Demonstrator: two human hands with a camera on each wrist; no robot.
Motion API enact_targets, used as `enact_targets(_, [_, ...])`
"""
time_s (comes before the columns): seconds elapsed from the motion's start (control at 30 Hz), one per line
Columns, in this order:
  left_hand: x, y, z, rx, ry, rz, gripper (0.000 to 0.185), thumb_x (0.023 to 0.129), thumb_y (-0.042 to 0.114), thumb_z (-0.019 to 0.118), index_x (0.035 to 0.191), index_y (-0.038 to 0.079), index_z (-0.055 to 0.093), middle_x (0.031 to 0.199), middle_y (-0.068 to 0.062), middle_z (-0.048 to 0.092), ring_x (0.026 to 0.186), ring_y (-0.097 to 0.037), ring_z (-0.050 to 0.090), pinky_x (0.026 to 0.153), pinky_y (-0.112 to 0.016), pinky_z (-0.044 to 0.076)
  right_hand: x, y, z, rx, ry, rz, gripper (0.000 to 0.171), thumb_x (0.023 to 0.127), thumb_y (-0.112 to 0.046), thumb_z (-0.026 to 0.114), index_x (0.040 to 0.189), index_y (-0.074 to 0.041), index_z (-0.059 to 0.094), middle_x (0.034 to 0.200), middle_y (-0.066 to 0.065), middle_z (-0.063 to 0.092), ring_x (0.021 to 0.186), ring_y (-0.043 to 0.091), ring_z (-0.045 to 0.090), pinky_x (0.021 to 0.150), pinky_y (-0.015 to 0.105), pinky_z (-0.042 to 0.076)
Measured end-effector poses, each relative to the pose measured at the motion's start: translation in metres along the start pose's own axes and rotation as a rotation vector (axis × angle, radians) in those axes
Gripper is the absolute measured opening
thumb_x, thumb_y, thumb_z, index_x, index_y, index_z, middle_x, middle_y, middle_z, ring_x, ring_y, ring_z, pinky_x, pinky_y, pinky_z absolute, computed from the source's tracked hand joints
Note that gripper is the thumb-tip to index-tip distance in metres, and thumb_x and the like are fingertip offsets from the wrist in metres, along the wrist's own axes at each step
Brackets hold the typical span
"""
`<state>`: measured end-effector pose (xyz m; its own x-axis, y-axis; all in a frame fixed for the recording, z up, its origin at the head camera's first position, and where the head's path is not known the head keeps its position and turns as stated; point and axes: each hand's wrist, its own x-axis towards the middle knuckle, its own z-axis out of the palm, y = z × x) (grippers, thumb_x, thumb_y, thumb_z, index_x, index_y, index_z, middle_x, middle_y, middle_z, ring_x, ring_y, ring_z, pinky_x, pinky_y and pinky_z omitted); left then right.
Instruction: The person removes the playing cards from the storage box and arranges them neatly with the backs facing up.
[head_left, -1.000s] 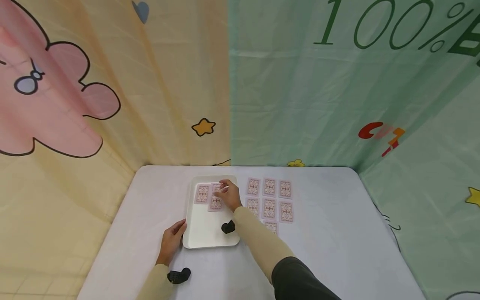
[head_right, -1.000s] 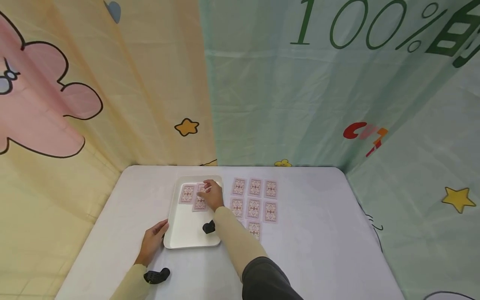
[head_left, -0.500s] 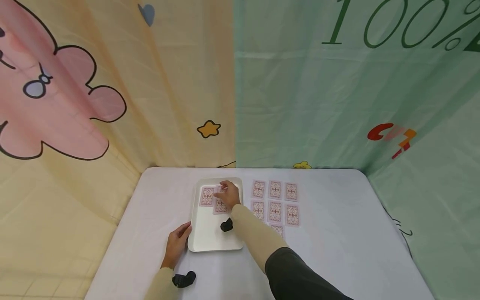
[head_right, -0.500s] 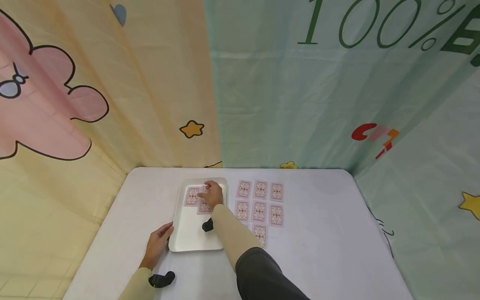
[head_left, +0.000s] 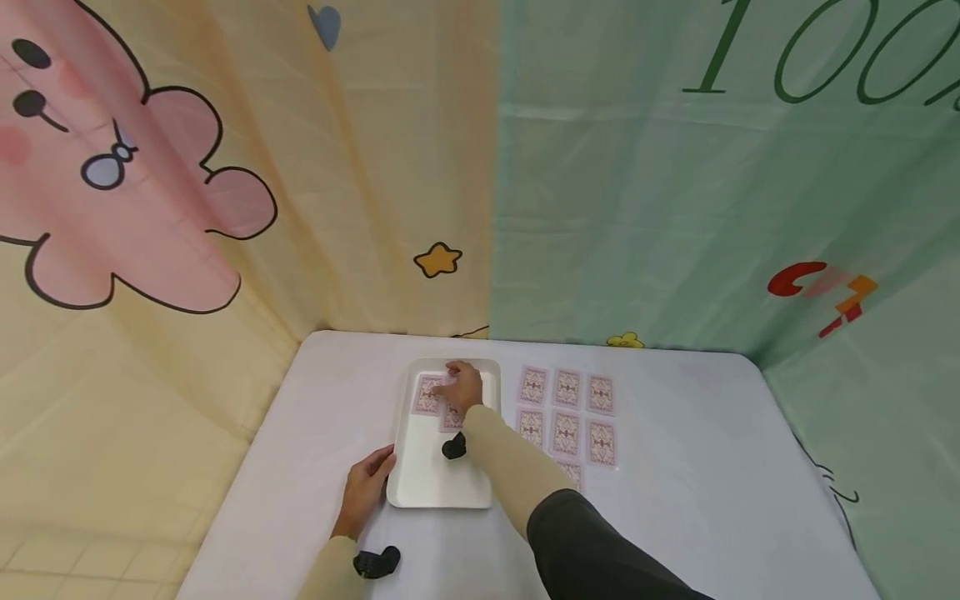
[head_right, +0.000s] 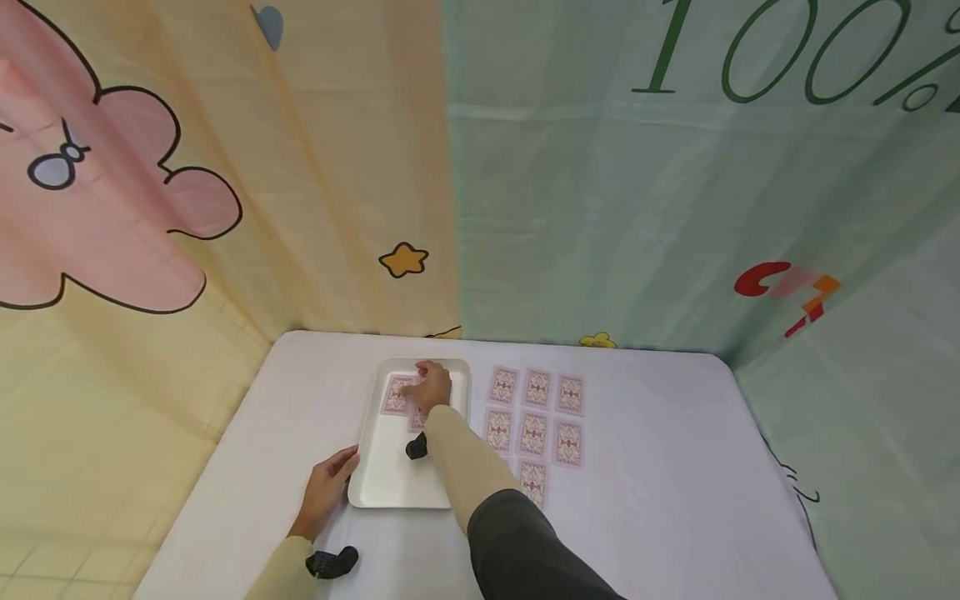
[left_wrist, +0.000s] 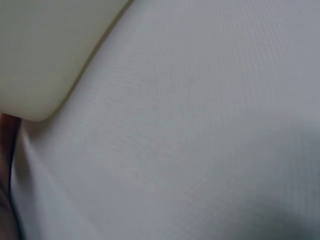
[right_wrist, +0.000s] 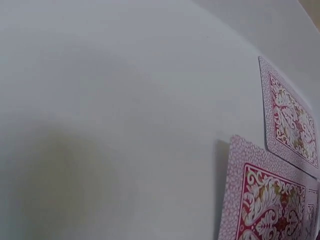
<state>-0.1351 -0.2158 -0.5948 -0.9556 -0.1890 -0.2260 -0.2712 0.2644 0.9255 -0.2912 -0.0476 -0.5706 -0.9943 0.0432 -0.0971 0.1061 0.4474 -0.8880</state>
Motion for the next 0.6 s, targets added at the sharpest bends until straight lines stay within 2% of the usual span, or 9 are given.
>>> enact_targets(0.2, [0.0, -0.001, 0.002, -0.008, -0.008, 0.012, 0.04, 0.098, 0.021, 0.058, 0.127, -0.006, 0.058, 0.128, -0.023, 0.059, 0.12, -0.035, 0.054, 0.1, -0.046, 0.045, 0.002, 0.001, 0.007, -0.103, 0.004, 0.028, 0.058, 0.067, -0.015, 0.088, 0.12, -0.008, 0.066, 0.113, 0.006, 0.065, 0.105, 0.027, 0.054, 0.099, 0.039, 0.045])
enact_targets(0.4, [0.0, -0.002, 0.002, -0.001, 0.006, 0.022, 0.039, 0.098, 0.021, 0.059, 0.126, -0.006, 0.059, 0.126, -0.023, 0.06, 0.117, -0.034, 0.056, 0.097, -0.042, 0.048, 0.002, -0.002, 0.011, -0.205, -0.011, 0.024, 0.066, 0.063, -0.019, 0.091, 0.123, -0.01, 0.066, 0.115, 0.007, 0.064, 0.102, 0.027, 0.053, 0.097, 0.04, 0.045])
enact_targets(0.6, [0.0, -0.001, 0.0, -0.001, 0.016, 0.02, 0.04, 0.098, 0.022, 0.058, 0.126, -0.007, 0.059, 0.126, -0.023, 0.06, 0.116, -0.034, 0.057, 0.097, -0.041, 0.048, 0.0, -0.003, 0.018, -0.251, -0.019, 0.022, 0.07, 0.06, -0.017, 0.093, 0.125, -0.01, 0.066, 0.116, 0.008, 0.062, 0.099, 0.025, 0.05, 0.095, 0.039, 0.045])
